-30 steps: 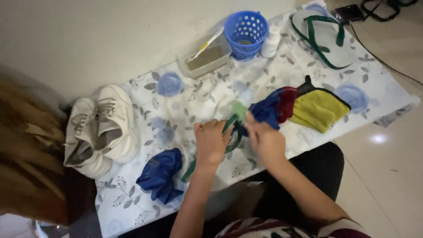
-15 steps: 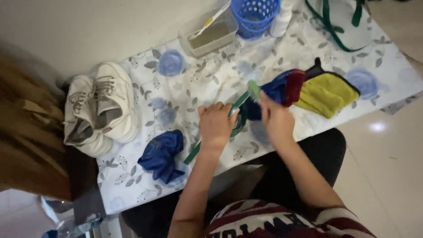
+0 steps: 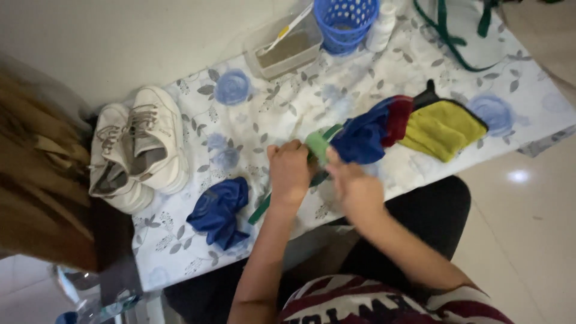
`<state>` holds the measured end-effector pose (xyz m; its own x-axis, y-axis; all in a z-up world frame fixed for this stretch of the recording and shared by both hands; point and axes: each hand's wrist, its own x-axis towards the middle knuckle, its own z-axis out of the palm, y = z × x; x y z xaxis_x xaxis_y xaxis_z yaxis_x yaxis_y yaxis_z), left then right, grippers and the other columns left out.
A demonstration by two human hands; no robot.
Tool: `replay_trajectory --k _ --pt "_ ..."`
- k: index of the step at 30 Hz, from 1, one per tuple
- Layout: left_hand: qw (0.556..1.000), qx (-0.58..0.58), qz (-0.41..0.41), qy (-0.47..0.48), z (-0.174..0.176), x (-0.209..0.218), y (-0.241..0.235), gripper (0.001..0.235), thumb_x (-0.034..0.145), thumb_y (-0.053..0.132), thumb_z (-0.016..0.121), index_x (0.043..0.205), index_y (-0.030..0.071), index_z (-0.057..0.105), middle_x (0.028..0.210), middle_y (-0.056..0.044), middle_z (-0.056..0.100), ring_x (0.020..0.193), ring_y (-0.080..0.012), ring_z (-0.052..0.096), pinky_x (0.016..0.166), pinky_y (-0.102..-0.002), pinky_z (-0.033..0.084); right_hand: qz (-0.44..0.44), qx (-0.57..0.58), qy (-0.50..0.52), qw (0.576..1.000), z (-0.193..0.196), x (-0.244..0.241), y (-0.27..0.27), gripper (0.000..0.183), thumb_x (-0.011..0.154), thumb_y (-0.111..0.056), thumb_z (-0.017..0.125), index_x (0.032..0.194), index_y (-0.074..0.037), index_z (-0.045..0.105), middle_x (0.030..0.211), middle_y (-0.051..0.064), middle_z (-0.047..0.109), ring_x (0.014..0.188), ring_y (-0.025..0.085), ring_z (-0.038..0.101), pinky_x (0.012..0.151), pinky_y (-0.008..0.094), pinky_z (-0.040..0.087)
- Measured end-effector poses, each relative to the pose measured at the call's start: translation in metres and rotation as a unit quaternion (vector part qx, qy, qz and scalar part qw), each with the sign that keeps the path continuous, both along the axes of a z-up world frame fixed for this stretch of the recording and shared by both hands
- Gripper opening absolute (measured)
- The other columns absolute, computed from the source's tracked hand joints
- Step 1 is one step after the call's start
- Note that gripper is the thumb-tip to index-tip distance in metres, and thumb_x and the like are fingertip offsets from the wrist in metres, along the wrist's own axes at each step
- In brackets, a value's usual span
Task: The person scrubs a white flip-flop with green straps using a green brush, then wipes it with a blue cloth. The flip-flop is turned over to clean the sole, and the person continues scrubbing and wiping until the end of the clip.
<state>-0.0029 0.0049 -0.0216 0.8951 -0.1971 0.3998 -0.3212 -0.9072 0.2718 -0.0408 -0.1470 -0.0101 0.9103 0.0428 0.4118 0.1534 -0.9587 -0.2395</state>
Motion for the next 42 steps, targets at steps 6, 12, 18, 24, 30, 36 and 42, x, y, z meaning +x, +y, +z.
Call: replay_trajectory --k 6,12,18,24,30,36,42 --pt "0.999 -0.024 0.02 -0.02 0.017 -0.002 -0.01 0.023 0.084 0.035 0.06 0.081 0.013 0.066 0.06 0.001 0.05 0.054 -0.0139 0.051 0.071 -0.03 0.027 -0.036 0.059 0.056 0.996 -0.028 0.045 -0.022 0.034 0.093 -0.041 0.041 0.121 -0.03 0.058 0.071 0.012 0.065 0.064 0.033 0.063 0.056 0.046 0.05" --pt "0.999 -0.023 0.021 -0.015 0.013 0.0 -0.007 0.02 0.081 0.032 0.062 0.079 0.012 0.066 0.059 0.001 0.051 0.055 -0.0166 0.053 0.073 -0.032 0.029 0.005 0.036 -0.014 0.999 -0.017 0.018 -0.009 0.033 0.092 -0.038 0.044 0.121 -0.031 0.058 0.065 0.006 0.061 0.053 0.028 0.06 0.049 0.039 0.049" --pt "0.999 -0.041 0.018 0.005 0.006 0.006 -0.001 0.028 0.09 0.029 0.05 0.071 0.011 0.061 0.057 0.003 0.046 0.053 -0.0168 0.048 0.076 -0.029 0.027 0.013 0.035 -0.04 0.998 -0.017 0.016 0.001 0.034 0.092 -0.038 0.044 0.122 -0.031 0.058 0.065 0.005 0.062 0.055 0.025 0.061 0.05 0.037 0.049" --pt "0.999 -0.013 0.022 0.019 0.013 0.0 -0.007 0.026 0.085 0.037 0.054 0.086 0.014 0.064 0.064 -0.001 0.053 0.063 -0.0188 0.056 0.074 -0.034 0.028 -0.05 0.03 -0.009 0.998 -0.023 0.044 -0.01 0.032 0.093 -0.042 0.044 0.102 -0.021 0.066 0.059 0.01 0.063 0.058 0.031 0.063 0.054 0.041 0.049" --pt "0.999 -0.018 0.017 0.02 0.003 0.003 -0.008 0.023 0.081 0.035 0.06 0.089 0.014 0.064 0.067 -0.001 0.053 0.065 -0.0189 0.055 0.077 -0.036 0.027 0.004 0.015 -0.009 1.0 0.003 0.012 -0.012 0.029 0.091 -0.042 0.047 0.093 -0.022 0.069 0.064 0.007 0.062 0.06 0.028 0.062 0.054 0.039 0.049" --pt "1.0 -0.02 0.017 -0.006 0.002 0.004 -0.005 0.024 0.084 0.036 0.057 0.082 0.013 0.063 0.062 0.001 0.049 0.059 -0.016 0.053 0.075 -0.032 0.028 -0.029 0.003 0.048 0.998 0.004 0.018 -0.011 0.029 0.09 -0.046 0.044 0.097 -0.028 0.066 0.067 0.006 0.064 0.062 0.031 0.063 0.057 0.043 0.05" --pt "1.0 -0.013 0.017 -0.001 0.012 -0.002 -0.007 0.019 0.081 0.032 0.061 0.08 0.013 0.063 0.063 -0.001 0.051 0.058 -0.0183 0.054 0.073 -0.033 0.029 -0.036 0.03 0.093 0.995 -0.013 0.031 -0.016 0.03 0.092 -0.045 0.042 0.094 -0.026 0.065 0.063 0.006 0.063 0.065 0.03 0.064 0.06 0.042 0.051"
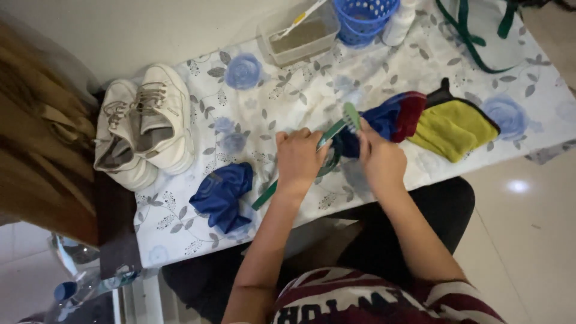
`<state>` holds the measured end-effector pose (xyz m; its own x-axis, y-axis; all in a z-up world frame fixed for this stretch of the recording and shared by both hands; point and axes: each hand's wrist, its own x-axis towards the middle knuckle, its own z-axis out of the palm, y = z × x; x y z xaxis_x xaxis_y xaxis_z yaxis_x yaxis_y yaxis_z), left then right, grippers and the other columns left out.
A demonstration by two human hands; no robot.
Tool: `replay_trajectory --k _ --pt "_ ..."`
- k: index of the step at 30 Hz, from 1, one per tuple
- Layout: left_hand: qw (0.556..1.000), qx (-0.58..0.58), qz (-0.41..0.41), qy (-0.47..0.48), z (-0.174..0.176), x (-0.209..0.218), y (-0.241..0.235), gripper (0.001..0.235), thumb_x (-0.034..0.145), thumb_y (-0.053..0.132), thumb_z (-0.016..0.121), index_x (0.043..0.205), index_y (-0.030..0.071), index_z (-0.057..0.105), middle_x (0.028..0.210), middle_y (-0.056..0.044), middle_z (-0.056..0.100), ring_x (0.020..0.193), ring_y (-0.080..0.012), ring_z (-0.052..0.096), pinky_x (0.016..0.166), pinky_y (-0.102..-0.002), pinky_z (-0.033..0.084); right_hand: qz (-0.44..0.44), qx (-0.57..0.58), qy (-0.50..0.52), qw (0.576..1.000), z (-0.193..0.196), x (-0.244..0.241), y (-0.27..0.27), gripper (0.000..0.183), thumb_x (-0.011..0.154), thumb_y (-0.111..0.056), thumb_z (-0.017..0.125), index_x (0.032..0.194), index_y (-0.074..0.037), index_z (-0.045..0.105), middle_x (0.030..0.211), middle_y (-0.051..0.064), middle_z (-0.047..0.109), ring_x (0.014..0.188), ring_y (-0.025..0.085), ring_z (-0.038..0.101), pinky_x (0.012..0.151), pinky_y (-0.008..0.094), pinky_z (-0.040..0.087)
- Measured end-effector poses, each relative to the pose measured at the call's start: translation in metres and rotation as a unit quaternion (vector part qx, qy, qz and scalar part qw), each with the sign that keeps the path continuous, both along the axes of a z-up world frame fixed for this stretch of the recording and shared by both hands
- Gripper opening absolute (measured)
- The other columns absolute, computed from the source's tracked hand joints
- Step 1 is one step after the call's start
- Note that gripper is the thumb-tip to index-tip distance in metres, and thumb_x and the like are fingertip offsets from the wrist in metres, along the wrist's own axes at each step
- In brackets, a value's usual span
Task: The person scrubs a white flip-flop with green straps using a green brush, then wipes it with a blue cloth. The flip-flop is turned over to clean the sole, and the person continues scrubbing and wiping until the end of the clip.
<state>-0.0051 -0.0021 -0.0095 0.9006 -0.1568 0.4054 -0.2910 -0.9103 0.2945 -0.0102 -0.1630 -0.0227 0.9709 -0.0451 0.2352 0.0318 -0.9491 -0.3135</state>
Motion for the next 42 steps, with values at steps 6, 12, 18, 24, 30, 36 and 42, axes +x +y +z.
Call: replay_trajectory --k 6,12,18,24,30,36,42 --pt "1.0 0.011 0.009 0.024 0.002 0.004 0.0 0.016 0.077 0.03 0.064 0.082 0.014 0.065 0.065 0.0 0.054 0.061 -0.0175 0.056 0.076 -0.035 0.028 0.025 -0.023 -0.005 0.999 -0.002 -0.023 0.006 0.034 0.091 -0.043 0.043 0.099 -0.02 0.066 0.063 0.013 0.061 0.062 0.035 0.063 0.058 0.046 0.05" --pt "1.0 0.003 0.006 0.021 0.003 -0.003 -0.005 0.018 0.081 0.03 0.061 0.086 0.013 0.066 0.066 -0.003 0.054 0.061 -0.0189 0.055 0.076 -0.036 0.029 -0.006 -0.003 0.003 1.0 -0.013 0.005 -0.018 0.035 0.093 -0.047 0.039 0.122 -0.038 0.055 0.065 0.013 0.063 0.065 0.035 0.063 0.059 0.047 0.051" --pt "0.998 0.012 -0.007 0.063 0.025 -0.01 -0.001 0.012 0.079 0.02 0.061 0.082 0.009 0.065 0.07 -0.005 0.057 0.064 -0.02 0.057 0.078 -0.034 0.03 0.052 0.045 -0.037 0.997 -0.001 -0.014 -0.004 0.025 0.091 -0.035 0.044 0.105 -0.026 0.062 0.071 0.011 0.064 0.062 0.034 0.061 0.056 0.045 0.049" --pt "1.0 0.011 -0.009 0.028 0.005 0.002 0.003 0.018 0.077 0.026 0.063 0.078 0.009 0.065 0.066 -0.003 0.055 0.06 -0.0184 0.054 0.075 -0.034 0.03 0.048 0.027 -0.076 0.996 0.018 -0.025 0.01 0.026 0.091 -0.041 0.046 0.104 -0.029 0.065 0.067 0.009 0.064 0.059 0.031 0.062 0.052 0.041 0.049" --pt "1.0 -0.001 -0.001 -0.001 0.003 -0.002 -0.005 0.022 0.081 0.03 0.062 0.085 0.01 0.067 0.066 -0.004 0.055 0.061 -0.0185 0.055 0.076 -0.035 0.03 0.015 0.02 -0.047 0.999 -0.011 0.013 -0.013 0.029 0.092 -0.038 0.046 0.099 -0.018 0.066 0.063 0.018 0.063 0.061 0.039 0.061 0.056 0.049 0.049" --pt "1.0 -0.01 -0.01 -0.019 -0.002 -0.001 -0.003 0.018 0.079 0.029 0.064 0.085 0.012 0.067 0.063 -0.002 0.052 0.057 -0.0178 0.052 0.075 -0.035 0.029 0.041 -0.014 -0.034 0.998 -0.002 -0.005 -0.018 0.033 0.094 -0.041 0.042 0.117 -0.029 0.062 0.064 0.013 0.063 0.059 0.034 0.062 0.054 0.044 0.05" --pt "0.998 -0.012 -0.014 -0.057 -0.004 0.002 -0.004 0.015 0.078 0.026 0.065 0.083 0.012 0.067 0.061 -0.003 0.05 0.055 -0.0193 0.051 0.074 -0.034 0.028 0.035 0.032 -0.041 0.998 0.001 -0.011 -0.014 0.028 0.092 -0.035 0.048 0.114 -0.028 0.064 0.075 0.014 0.066 0.066 0.034 0.063 0.057 0.044 0.05"
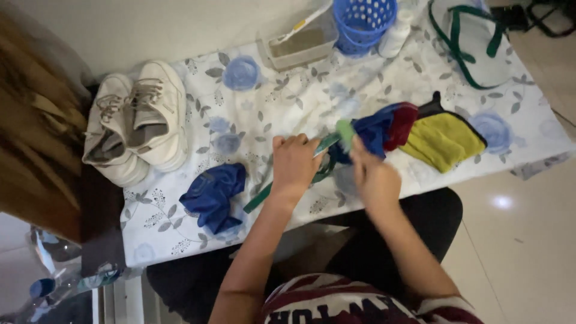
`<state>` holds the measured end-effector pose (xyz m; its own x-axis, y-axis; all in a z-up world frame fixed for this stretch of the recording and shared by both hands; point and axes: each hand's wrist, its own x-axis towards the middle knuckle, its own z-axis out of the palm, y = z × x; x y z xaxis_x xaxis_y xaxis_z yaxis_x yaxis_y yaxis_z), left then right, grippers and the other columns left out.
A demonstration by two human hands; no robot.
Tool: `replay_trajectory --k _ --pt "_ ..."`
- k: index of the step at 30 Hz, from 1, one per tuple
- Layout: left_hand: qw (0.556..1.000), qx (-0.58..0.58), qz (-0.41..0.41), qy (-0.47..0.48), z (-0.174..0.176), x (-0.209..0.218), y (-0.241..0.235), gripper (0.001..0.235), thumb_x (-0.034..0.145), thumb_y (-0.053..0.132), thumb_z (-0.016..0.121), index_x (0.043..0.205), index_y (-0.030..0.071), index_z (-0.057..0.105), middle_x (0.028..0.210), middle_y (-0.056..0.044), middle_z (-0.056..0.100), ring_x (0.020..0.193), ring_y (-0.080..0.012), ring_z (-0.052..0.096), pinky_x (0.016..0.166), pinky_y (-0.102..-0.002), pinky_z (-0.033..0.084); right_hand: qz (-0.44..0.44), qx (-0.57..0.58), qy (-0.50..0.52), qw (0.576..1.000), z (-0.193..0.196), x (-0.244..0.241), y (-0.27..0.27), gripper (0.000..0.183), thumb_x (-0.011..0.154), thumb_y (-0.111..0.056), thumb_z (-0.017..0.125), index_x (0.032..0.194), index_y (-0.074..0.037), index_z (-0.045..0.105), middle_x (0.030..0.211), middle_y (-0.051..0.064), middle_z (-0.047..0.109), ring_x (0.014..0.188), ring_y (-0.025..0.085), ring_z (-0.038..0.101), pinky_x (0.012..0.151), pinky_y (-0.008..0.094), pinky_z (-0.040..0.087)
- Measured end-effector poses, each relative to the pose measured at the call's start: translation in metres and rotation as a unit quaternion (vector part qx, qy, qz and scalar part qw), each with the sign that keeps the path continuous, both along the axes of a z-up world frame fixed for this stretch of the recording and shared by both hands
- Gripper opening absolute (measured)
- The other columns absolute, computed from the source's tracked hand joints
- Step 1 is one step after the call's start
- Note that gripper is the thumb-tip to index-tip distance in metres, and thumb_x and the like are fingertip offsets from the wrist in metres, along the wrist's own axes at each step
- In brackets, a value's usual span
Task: The person scrubs a white flip-flop with green straps using a green brush, then wipes it with a blue cloth. The flip-flop is turned over to clean the sole, and the person continues scrubbing and wiping until the end of the clip.
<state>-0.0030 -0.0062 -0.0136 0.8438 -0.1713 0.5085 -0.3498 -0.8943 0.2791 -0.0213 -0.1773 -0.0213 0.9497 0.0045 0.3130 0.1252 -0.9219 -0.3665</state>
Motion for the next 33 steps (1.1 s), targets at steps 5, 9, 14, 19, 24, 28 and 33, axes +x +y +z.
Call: replay_trajectory --k 5,9,14,19,24,28,33 --pt "1.0 0.018 0.005 0.013 -0.011 -0.001 0.0 0.02 0.076 0.032 0.067 0.085 0.015 0.067 0.063 -0.004 0.052 0.058 -0.0208 0.054 0.074 -0.037 0.029 -0.012 0.016 0.022 1.0 -0.021 0.019 -0.008 0.034 0.095 -0.041 0.043 0.111 -0.021 0.065 0.078 0.017 0.066 0.068 0.037 0.063 0.06 0.048 0.05" --pt "0.999 0.026 0.008 0.023 -0.001 -0.002 0.001 0.019 0.079 0.032 0.064 0.087 0.014 0.066 0.064 -0.002 0.052 0.058 -0.0177 0.054 0.076 -0.035 0.029 0.015 0.038 0.013 0.999 0.008 0.002 0.007 0.028 0.091 -0.035 0.049 0.104 -0.017 0.065 0.081 0.015 0.066 0.069 0.038 0.062 0.059 0.049 0.049" --pt "0.995 0.053 -0.005 0.078 0.004 -0.007 0.004 0.019 0.077 0.026 0.066 0.09 0.012 0.066 0.069 -0.003 0.057 0.063 -0.0191 0.056 0.076 -0.038 0.03 0.017 0.034 -0.022 0.999 -0.004 0.0 0.012 0.03 0.09 -0.033 0.048 0.087 -0.011 0.068 0.07 0.017 0.065 0.064 0.036 0.062 0.06 0.046 0.049" --pt "0.999 0.036 -0.017 0.006 -0.007 -0.005 0.001 0.022 0.078 0.033 0.066 0.088 0.014 0.067 0.065 -0.001 0.051 0.056 -0.0184 0.051 0.075 -0.036 0.03 -0.015 0.096 0.137 0.986 -0.043 0.049 -0.031 0.028 0.091 -0.046 0.048 0.116 -0.04 0.059 0.087 0.007 0.067 0.082 0.037 0.061 0.068 0.049 0.049" --pt "0.998 0.006 -0.027 -0.052 0.022 -0.014 0.013 0.022 0.076 0.036 0.065 0.089 0.018 0.067 0.07 0.001 0.055 0.06 -0.0166 0.055 0.077 -0.039 0.032 0.063 0.267 -0.009 0.961 -0.051 0.022 -0.057 0.028 0.096 -0.022 0.05 0.119 -0.009 0.059 0.102 0.017 0.061 0.094 0.034 0.057 0.079 0.044 0.044" --pt "0.989 -0.051 -0.049 -0.133 0.065 -0.023 0.021 0.022 0.078 0.031 0.07 0.097 0.019 0.067 0.081 0.002 0.061 0.068 -0.0151 0.058 0.091 -0.042 0.031 0.05 0.274 -0.024 0.96 -0.053 0.015 -0.059 0.032 0.097 -0.023 0.048 0.125 -0.01 0.057 0.083 0.017 0.065 0.083 0.026 0.06 0.07 0.038 0.046" --pt "0.982 -0.126 -0.057 -0.13 0.065 -0.022 0.023 0.022 0.08 0.016 0.069 0.102 0.017 0.067 0.092 0.0 0.063 0.083 -0.0185 0.061 0.1 -0.055 0.021 0.072 0.297 -0.039 0.951 -0.046 0.011 -0.041 0.031 0.096 -0.024 0.049 0.124 -0.013 0.057 0.101 0.02 0.062 0.099 0.033 0.057 0.079 0.04 0.046"
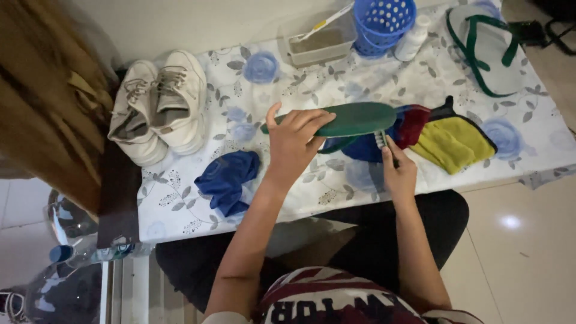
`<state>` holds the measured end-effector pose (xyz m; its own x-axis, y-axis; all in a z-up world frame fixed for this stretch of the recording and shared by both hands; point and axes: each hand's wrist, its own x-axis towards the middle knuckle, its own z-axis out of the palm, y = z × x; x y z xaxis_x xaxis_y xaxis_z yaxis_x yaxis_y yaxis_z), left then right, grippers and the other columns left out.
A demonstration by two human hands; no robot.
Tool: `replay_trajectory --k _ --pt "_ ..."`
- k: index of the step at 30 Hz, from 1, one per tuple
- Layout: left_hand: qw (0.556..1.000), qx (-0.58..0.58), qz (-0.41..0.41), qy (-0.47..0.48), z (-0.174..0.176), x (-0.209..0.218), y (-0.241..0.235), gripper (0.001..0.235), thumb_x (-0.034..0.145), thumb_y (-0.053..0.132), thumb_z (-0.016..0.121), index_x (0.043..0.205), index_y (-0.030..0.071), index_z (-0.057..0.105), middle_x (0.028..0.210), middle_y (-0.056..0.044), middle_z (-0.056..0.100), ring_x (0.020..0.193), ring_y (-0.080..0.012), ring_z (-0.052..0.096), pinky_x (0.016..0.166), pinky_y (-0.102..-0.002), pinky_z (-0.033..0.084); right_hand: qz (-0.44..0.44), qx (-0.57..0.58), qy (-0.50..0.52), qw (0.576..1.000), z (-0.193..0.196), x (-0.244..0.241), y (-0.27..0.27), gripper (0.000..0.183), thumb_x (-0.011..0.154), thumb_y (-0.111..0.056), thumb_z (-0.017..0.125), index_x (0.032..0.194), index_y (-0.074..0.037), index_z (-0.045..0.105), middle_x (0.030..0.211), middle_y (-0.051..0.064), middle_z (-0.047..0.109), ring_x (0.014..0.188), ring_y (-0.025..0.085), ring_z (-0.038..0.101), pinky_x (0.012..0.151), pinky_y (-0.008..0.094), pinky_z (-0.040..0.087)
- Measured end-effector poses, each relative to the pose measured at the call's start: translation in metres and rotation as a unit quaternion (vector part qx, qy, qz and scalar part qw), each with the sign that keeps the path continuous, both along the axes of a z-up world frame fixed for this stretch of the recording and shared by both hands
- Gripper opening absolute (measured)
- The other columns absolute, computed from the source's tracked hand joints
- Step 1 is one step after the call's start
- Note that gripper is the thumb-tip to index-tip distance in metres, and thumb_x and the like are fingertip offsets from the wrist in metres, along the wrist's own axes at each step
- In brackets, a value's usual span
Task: The person scrubs a white flip-flop with green straps using a green brush, then wipes it with a blue cloth. The flip-flop is turned over to clean the sole, and the person continues scrubbing and wiping until the end of the clip.
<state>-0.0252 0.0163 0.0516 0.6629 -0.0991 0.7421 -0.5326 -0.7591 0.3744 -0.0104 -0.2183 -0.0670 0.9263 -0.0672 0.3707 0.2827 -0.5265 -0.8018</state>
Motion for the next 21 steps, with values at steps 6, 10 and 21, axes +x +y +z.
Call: replay_trajectory --k 6,10,21 --pt "0.999 -0.033 0.037 0.012 -0.023 0.002 0.009 0.021 0.079 0.013 0.069 0.099 0.019 0.066 0.093 0.003 0.064 0.085 -0.0166 0.062 0.102 -0.057 0.016 0.034 0.054 -0.004 0.998 0.003 -0.002 0.018 0.032 0.097 -0.022 0.048 0.122 -0.006 0.058 0.109 0.021 0.059 0.101 0.033 0.056 0.082 0.04 0.046" --pt "0.994 -0.091 0.05 -0.035 -0.071 0.032 0.032 0.017 0.076 0.023 0.07 0.093 0.021 0.066 0.087 0.005 0.065 0.079 -0.0146 0.063 0.102 -0.048 0.02 0.02 0.04 0.125 0.991 0.032 0.001 0.035 0.032 0.09 -0.018 0.054 0.122 -0.011 0.057 0.109 0.022 0.058 0.102 0.037 0.054 0.085 0.045 0.045" --pt "0.802 -0.573 0.162 -0.047 -0.012 -0.005 0.078 0.021 0.08 0.017 0.067 0.087 0.003 0.053 0.081 -0.003 0.049 0.079 -0.0092 0.046 0.081 -0.025 0.043 0.024 -0.29 -0.12 0.949 0.052 0.151 0.091 0.033 0.085 -0.012 0.052 0.116 -0.007 0.06 0.086 0.018 0.063 0.07 0.036 0.06 0.055 0.045 0.045"
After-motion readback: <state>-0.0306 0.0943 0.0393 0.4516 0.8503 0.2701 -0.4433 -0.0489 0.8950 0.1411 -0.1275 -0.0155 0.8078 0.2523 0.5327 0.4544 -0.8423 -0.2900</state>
